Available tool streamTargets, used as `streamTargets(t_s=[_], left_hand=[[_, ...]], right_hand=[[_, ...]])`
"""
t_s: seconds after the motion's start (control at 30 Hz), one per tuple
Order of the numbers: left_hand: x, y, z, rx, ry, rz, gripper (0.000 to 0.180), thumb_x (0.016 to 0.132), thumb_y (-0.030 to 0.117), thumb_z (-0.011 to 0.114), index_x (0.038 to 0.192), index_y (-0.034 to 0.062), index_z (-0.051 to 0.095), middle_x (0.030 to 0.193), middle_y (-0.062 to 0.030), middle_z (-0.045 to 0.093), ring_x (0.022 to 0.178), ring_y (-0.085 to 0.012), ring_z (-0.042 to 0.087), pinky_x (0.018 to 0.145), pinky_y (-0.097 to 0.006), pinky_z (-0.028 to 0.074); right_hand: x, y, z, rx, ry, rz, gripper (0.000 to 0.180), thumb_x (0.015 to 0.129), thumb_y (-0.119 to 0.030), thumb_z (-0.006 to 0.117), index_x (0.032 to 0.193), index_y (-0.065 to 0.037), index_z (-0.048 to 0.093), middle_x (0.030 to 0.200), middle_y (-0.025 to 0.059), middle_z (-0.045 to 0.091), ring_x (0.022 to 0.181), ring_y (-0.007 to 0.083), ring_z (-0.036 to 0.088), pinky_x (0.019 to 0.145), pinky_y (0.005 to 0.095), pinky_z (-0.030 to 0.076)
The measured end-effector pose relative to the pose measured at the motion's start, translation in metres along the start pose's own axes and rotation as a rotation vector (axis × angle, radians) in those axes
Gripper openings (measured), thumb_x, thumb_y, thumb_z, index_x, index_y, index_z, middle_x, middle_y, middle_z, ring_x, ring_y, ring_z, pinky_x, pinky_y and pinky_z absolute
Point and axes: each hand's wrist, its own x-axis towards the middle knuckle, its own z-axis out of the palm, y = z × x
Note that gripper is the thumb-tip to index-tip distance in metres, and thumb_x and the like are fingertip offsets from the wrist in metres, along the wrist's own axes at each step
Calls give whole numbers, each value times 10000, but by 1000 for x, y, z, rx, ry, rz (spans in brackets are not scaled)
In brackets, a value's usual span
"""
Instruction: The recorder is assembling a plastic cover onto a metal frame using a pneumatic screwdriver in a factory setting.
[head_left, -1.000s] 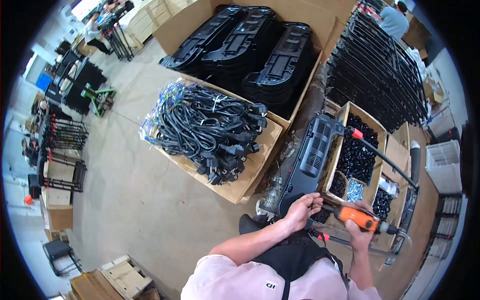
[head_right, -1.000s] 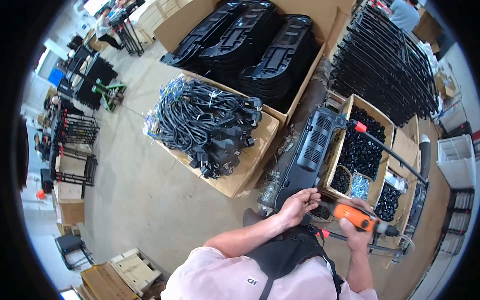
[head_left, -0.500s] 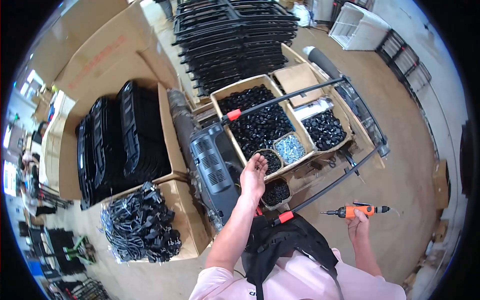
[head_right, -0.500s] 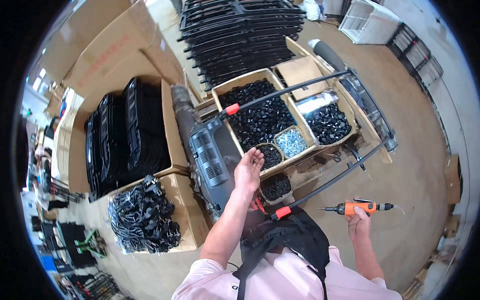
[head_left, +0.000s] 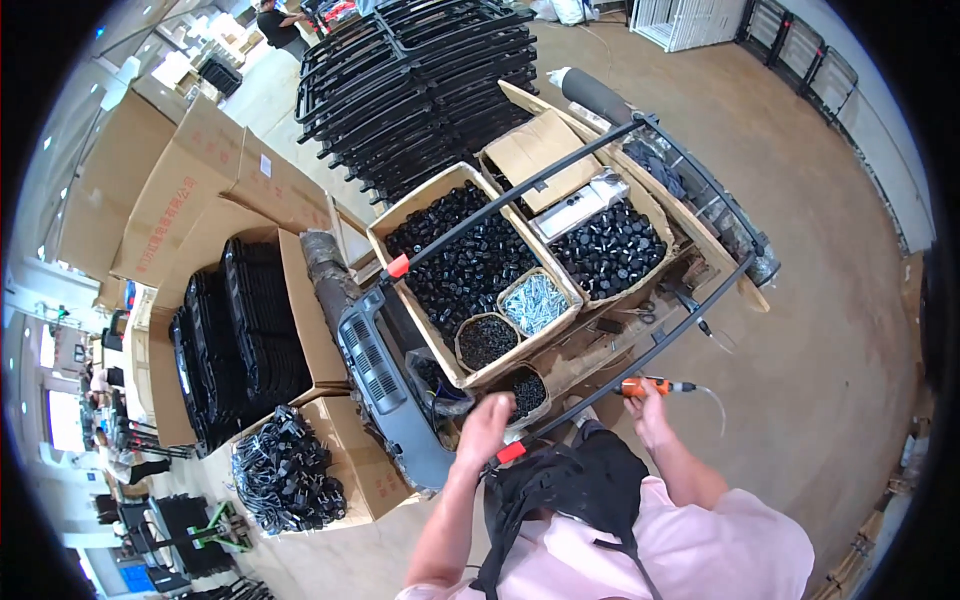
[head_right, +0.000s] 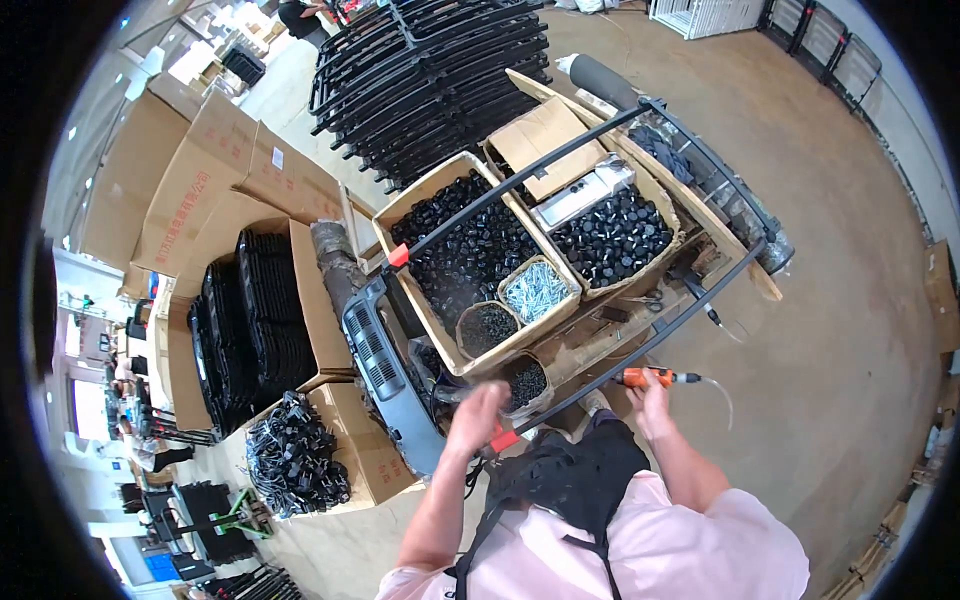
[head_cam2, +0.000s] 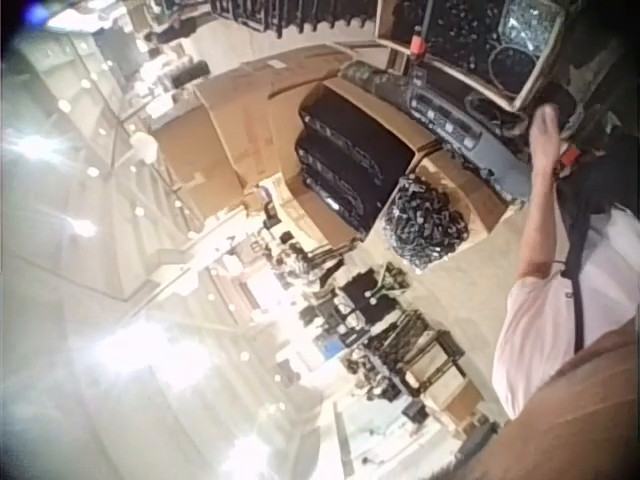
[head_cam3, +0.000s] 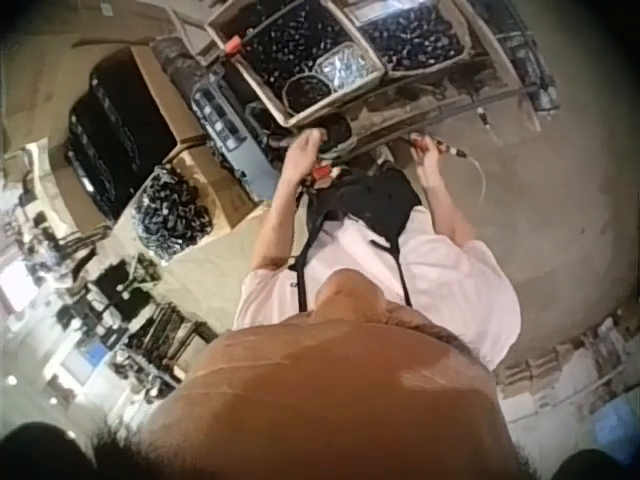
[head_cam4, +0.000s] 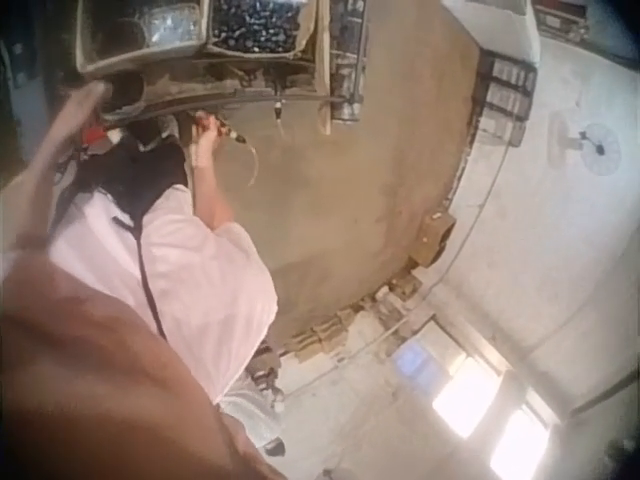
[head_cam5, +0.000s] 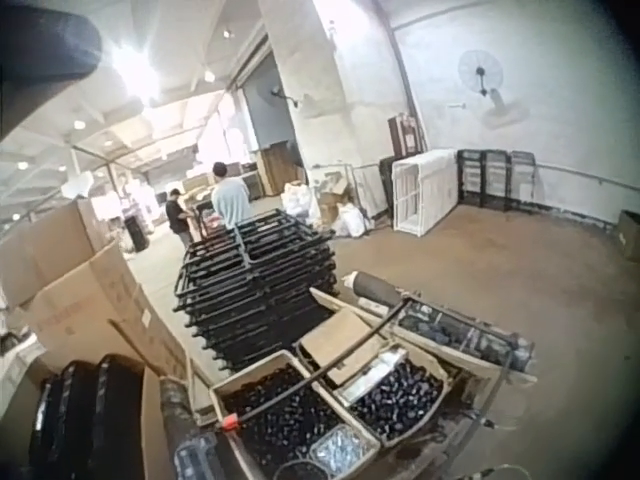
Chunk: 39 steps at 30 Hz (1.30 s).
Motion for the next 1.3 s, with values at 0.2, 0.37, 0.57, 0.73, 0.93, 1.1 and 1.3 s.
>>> streamTargets(t_s=[0.2, 0.37, 0.57, 0.73, 0.93, 1.1, 1.3], left_hand=[[-14, 17, 55, 649, -139, -280, 636, 1088, 587, 358, 1125, 105, 771, 1103, -265, 748, 1101, -473, 697, 989, -563, 527], [-17, 25, 53, 624, -70, -432, 684, 1081, 592, 344, 1065, 74, 790, 1116, -275, 746, 1114, -473, 695, 1014, -563, 517], [-22, 24, 54, 555, -52, -446, 624, 1074, 523, 386, 1087, 45, 788, 1085, -242, 764, 1088, -430, 725, 1001, -540, 554], [-21, 30, 57, 547, 47, -375, 559, 1063, 495, 445, 1052, 55, 789, 1027, -226, 773, 1008, -418, 744, 941, -526, 581], [-39, 25, 58, 478, 119, -427, 474, 1032, 477, 544, 1069, 61, 767, 1016, -196, 774, 997, -398, 740, 910, -516, 576], [-66, 34, 81, 343, 747, 307, 298, 973, 348, 692, 1112, 85, 700, 1095, -122, 698, 1073, -323, 677, 896, -447, 549], [-135, -13, 138, -135, 652, -312, 478, 1010, 510, 642, 1083, 40, 685, 991, -96, 686, 898, -302, 687, 783, -448, 552]], right_hand=[[94, 44, 64, 161, -60, 210, 280, 1041, -364, 670, 1179, -124, 625, 1037, 72, 703, 868, 222, 704, 760, 394, 618], [85, 57, 117, -168, -255, 386, 346, 1079, -424, 595, 1177, -93, 621, 1040, 107, 717, 941, 245, 725, 834, 395, 644], [14, -19, 93, -1084, -709, 536, 309, 1009, -322, 626, 822, -85, 690, 705, 74, 672, 601, 172, 644, 509, 306, 473], [-63, -139, 118, -1799, -1354, 344, 332, 951, -330, 736, 1115, -49, 805, 930, 70, 797, 812, 150, 726, 772, 331, 593], [-88, -167, 356, -1573, -1366, -884, 292, 943, -247, 692, 1120, -26, 761, 1020, 160, 776, 929, 278, 749, 847, 387, 579], [-5, -143, 517, -1529, -1172, -1524, 434, 982, -299, 676, 1279, 18, 666, 1273, 261, 676, 1191, 445, 644, 1043, 495, 506], [86, -98, 596, -2054, -1128, -1292, 695, 1075, -574, 439, 1189, 55, 713, 1112, 305, 740, 1076, 450, 704, 988, 504, 523]])
